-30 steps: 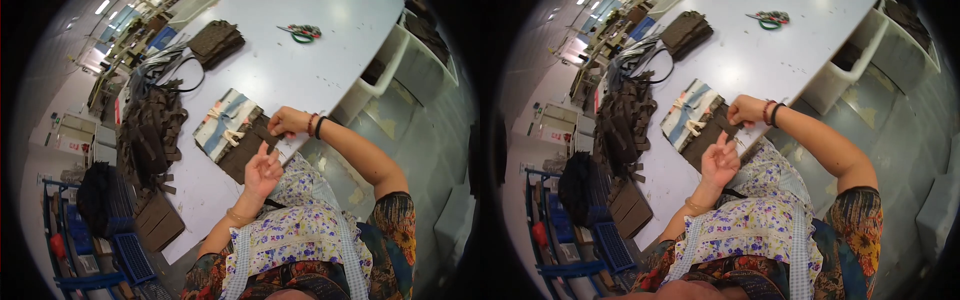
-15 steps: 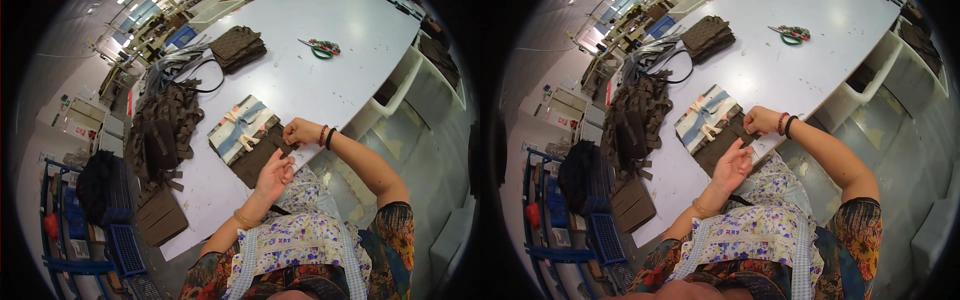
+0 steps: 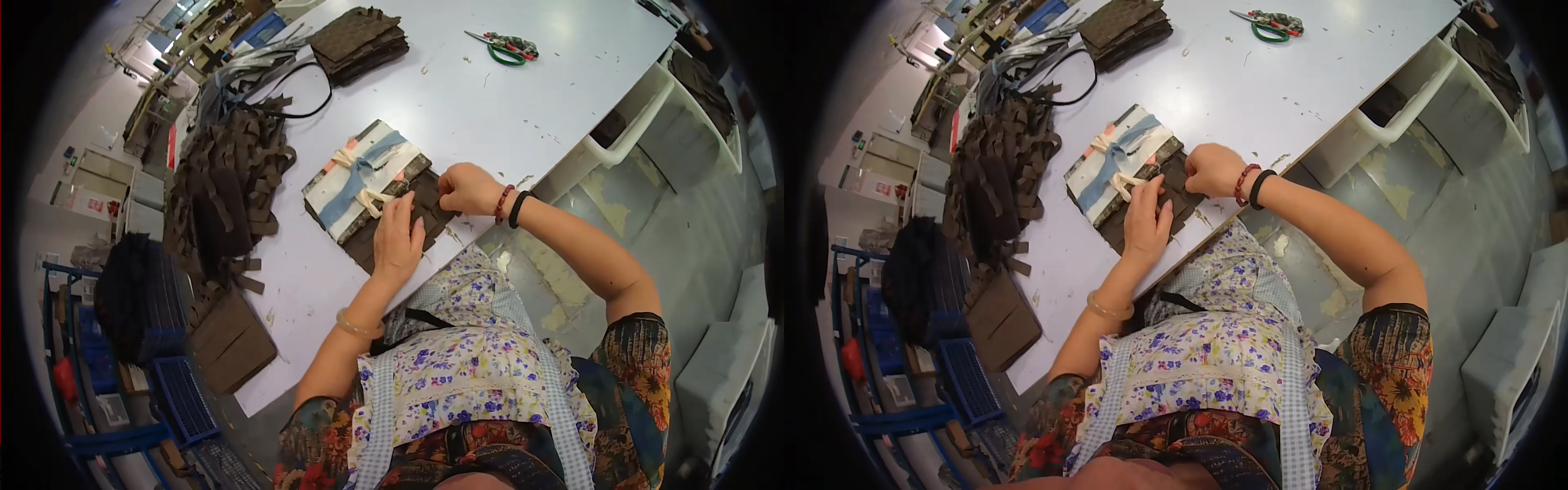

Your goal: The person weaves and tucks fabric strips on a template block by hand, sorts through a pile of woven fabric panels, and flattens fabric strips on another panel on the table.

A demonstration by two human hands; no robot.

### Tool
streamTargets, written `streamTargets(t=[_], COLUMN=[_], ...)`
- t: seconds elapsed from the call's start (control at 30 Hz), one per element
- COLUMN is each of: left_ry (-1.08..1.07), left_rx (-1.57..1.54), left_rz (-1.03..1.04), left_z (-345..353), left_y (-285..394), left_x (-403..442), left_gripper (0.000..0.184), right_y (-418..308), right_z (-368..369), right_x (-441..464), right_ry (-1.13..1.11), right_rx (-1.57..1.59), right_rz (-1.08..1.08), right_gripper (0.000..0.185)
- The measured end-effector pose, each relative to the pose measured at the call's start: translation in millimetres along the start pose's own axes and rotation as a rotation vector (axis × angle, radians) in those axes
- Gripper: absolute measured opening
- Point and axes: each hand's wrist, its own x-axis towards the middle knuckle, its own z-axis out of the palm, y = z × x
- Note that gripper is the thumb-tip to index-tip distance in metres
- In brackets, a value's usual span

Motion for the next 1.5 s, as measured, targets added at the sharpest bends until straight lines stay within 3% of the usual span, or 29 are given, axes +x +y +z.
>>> streamTargets(t=[0.03,0.13,0.27,0.33,0.4,0.53,0.67,0.77,0.83,0.93,1.07,1.17,1.27,1.33,1.5], left_ry=[-0.001,-0.023,0.014,-0.036,-0.025,-0.019,-0.020,-0.024,-0.024,-0.025,-0.006,-0.026,-0.025,-0.139,-0.135], left_rx=[0.025,0.024,0.075,0.085,0.075,0.048,0.054,0.060,0.046,0.049,0.022,-0.061,-0.081,-0.163,-0.111], left_rz=[0.009,-0.021,0.050,0.014,0.009,-0.029,-0.021,-0.030,-0.037,-0.035,-0.047,-0.106,-0.121,-0.234,-0.082], left_z=[0.5,-1.2,-2.2,-2.2,-0.6,-1.5,-1.0,-0.2,0.1,-0.4,0.0,0.3,-2.9,-10.6,-6.8], left_y=[0.3,2.1,6.7,8.4,7.3,8.8,6.5,6.2,6.7,7.3,6.7,4.8,4.5,9.7,5.4], left_x=[-0.5,-3.1,-3.1,-3.6,-3.5,-4.5,-4.8,-5.7,-5.8,-5.8,-7.4,-6.6,-3.8,1.9,27.5], left_gripper=[0.040,0.041,0.043,0.044,0.045,0.047,0.048,0.048,0.048,0.047,0.046,0.043,0.041,0.038,0.024], right_y=[-2.4,10.5,18.6,23.6,26.1,20.2,20.1,30.1,25.4,9.2,19.5,33.4,29.3,32.1,26.0], right_z=[-1.7,-16.5,-22.1,-11.6,-6.0,-0.1,13.8,19.4,17.6,24.3,34.1,29.6,40.6,42.5,41.5], right_x=[-0.4,-2.9,-14.7,-15.8,-15.6,-23.0,-24.1,-16.8,-16.8,-20.7,-17.7,-19.1,-27.3,-27.6,-29.2], right_ry=[0.090,0.228,0.163,0.177,0.301,0.278,0.265,0.376,0.349,0.421,0.519,0.573,0.677,0.702,0.643], right_rx=[-0.270,-0.454,-0.310,-0.263,-0.215,0.013,-0.045,-0.071,0.013,-0.163,-0.032,0.106,0.021,-0.011,0.052], right_rz=[-0.078,-0.034,0.062,0.019,-0.180,-0.167,-0.209,-0.166,-0.054,-0.069,-0.037,-0.067,-0.156,-0.226,-0.187], right_gripper=[0.016,0.020,0.020,0.016,0.015,0.017,0.022,0.026,0.025,0.020,0.015,0.013,0.011,0.011,0.014])
